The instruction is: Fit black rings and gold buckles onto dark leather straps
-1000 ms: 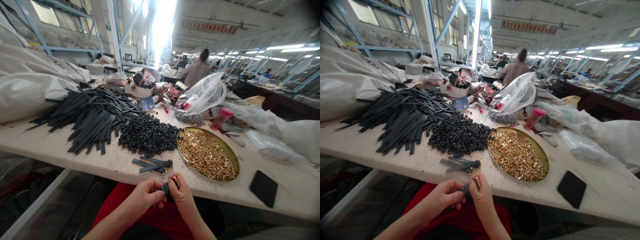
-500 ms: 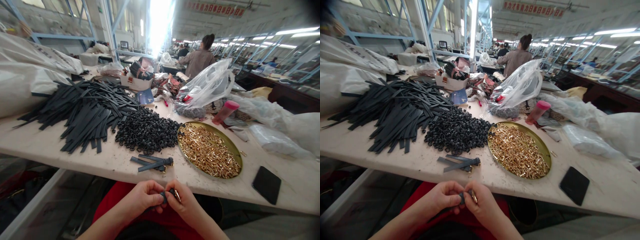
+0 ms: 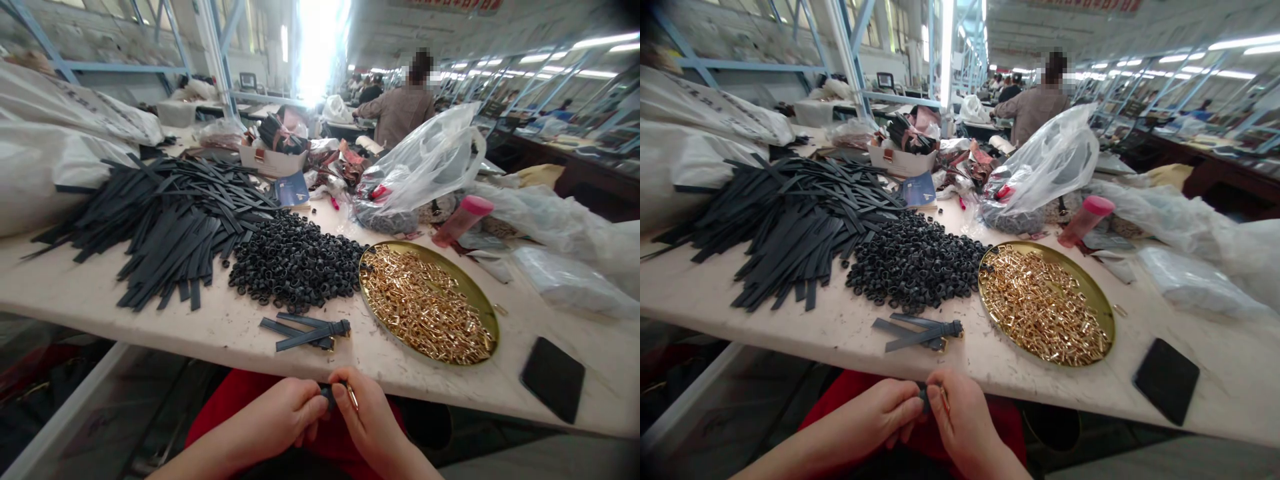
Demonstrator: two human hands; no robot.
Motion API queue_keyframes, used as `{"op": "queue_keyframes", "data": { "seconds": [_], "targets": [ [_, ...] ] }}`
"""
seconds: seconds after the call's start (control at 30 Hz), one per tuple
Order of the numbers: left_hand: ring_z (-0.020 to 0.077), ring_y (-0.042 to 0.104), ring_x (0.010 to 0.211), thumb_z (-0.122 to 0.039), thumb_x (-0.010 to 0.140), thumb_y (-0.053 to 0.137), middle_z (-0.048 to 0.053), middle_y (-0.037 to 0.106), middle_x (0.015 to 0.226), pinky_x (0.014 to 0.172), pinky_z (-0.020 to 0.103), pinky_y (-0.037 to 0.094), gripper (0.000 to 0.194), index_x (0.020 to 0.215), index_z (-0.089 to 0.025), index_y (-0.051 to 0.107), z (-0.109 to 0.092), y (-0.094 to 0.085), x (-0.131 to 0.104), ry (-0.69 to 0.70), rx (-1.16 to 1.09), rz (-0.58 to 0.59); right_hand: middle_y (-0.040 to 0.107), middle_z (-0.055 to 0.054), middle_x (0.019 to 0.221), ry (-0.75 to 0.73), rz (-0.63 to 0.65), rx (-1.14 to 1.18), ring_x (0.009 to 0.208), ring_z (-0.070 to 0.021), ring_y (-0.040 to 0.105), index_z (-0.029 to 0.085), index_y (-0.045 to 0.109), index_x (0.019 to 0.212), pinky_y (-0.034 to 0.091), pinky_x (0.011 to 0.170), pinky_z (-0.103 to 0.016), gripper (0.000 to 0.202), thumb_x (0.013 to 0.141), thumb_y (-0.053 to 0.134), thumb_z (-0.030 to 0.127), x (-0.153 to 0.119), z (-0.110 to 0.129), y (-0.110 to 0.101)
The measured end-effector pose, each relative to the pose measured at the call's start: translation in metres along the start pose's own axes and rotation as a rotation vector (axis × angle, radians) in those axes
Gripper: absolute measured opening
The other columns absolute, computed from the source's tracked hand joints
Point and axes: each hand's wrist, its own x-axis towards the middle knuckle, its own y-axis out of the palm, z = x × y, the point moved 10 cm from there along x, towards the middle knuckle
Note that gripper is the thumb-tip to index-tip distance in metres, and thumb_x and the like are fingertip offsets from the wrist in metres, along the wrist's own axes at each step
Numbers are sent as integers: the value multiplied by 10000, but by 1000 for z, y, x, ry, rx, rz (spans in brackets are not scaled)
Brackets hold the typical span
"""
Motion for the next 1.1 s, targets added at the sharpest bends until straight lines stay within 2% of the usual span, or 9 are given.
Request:
{"op": "queue_keyframes", "data": {
  "seconds": [0.13,0.33,0.47,0.57,0.67,0.83,0.97,1.03,1.1],
  "targets": [
    [101,450,493,-291,810,349,-30,492,548,482,193,334,253,638,-171,491,-14,-9,8,65,144,-47,581,-8,712,4,-77,24,661,-138,542,205,505,842,395,604,-248,233,891,316,332,6,-9,-1],
    [82,420,419,-293,799,359,-45,487,518,448,178,328,244,625,-175,484,-22,-20,15,62,154,-23,584,-15,740,-15,-275,66,679,-135,553,202,503,877,428,615,-234,204,888,334,316,12,-17,-15],
    [79,438,411,-296,787,376,-42,515,539,430,172,324,221,656,-173,504,-17,-20,18,31,85,19,589,-22,759,-16,-289,73,696,-144,559,207,507,900,438,631,-244,181,885,346,289,14,-18,-14],
    [80,461,422,-274,775,381,-38,520,555,430,166,334,197,672,-170,513,-15,-17,23,23,34,6,592,-29,754,-14,-267,65,696,-151,564,204,513,899,441,631,-255,197,885,339,295,15,-19,-11],
    [85,467,428,-270,785,370,-34,516,549,432,166,342,221,664,-168,525,-15,-15,28,29,75,-5,594,-26,750,-8,-256,101,692,-146,568,204,510,903,448,624,-250,212,891,318,292,14,-22,-7],
    [128,532,523,-262,829,349,5,597,636,494,202,366,260,746,-179,581,-24,-26,33,88,394,-47,625,-54,896,-72,-256,131,822,-158,588,207,493,1020,473,702,-265,227,892,320,279,15,-17,-6],
    [204,571,781,-277,814,468,53,633,861,662,265,392,165,869,-183,591,-43,-49,37,189,772,-230,617,-83,968,-91,-388,-47,912,-206,560,197,509,1062,461,785,-357,270,874,356,315,28,-14,-34],
    [234,538,889,-277,764,565,71,599,987,734,301,385,287,1033,-181,537,-51,-55,39,266,958,-309,604,-108,1007,-53,-438,-196,965,-237,532,176,538,1047,430,843,-426,279,854,401,324,38,-21,-44],
    [238,516,909,-242,770,563,70,579,1006,754,327,373,352,1107,-178,483,-52,-56,43,350,1108,-370,585,-132,1071,-15,-436,-272,1019,-247,513,151,538,1074,411,885,-456,304,855,399,308,49,-32,-43]
  ]
}}
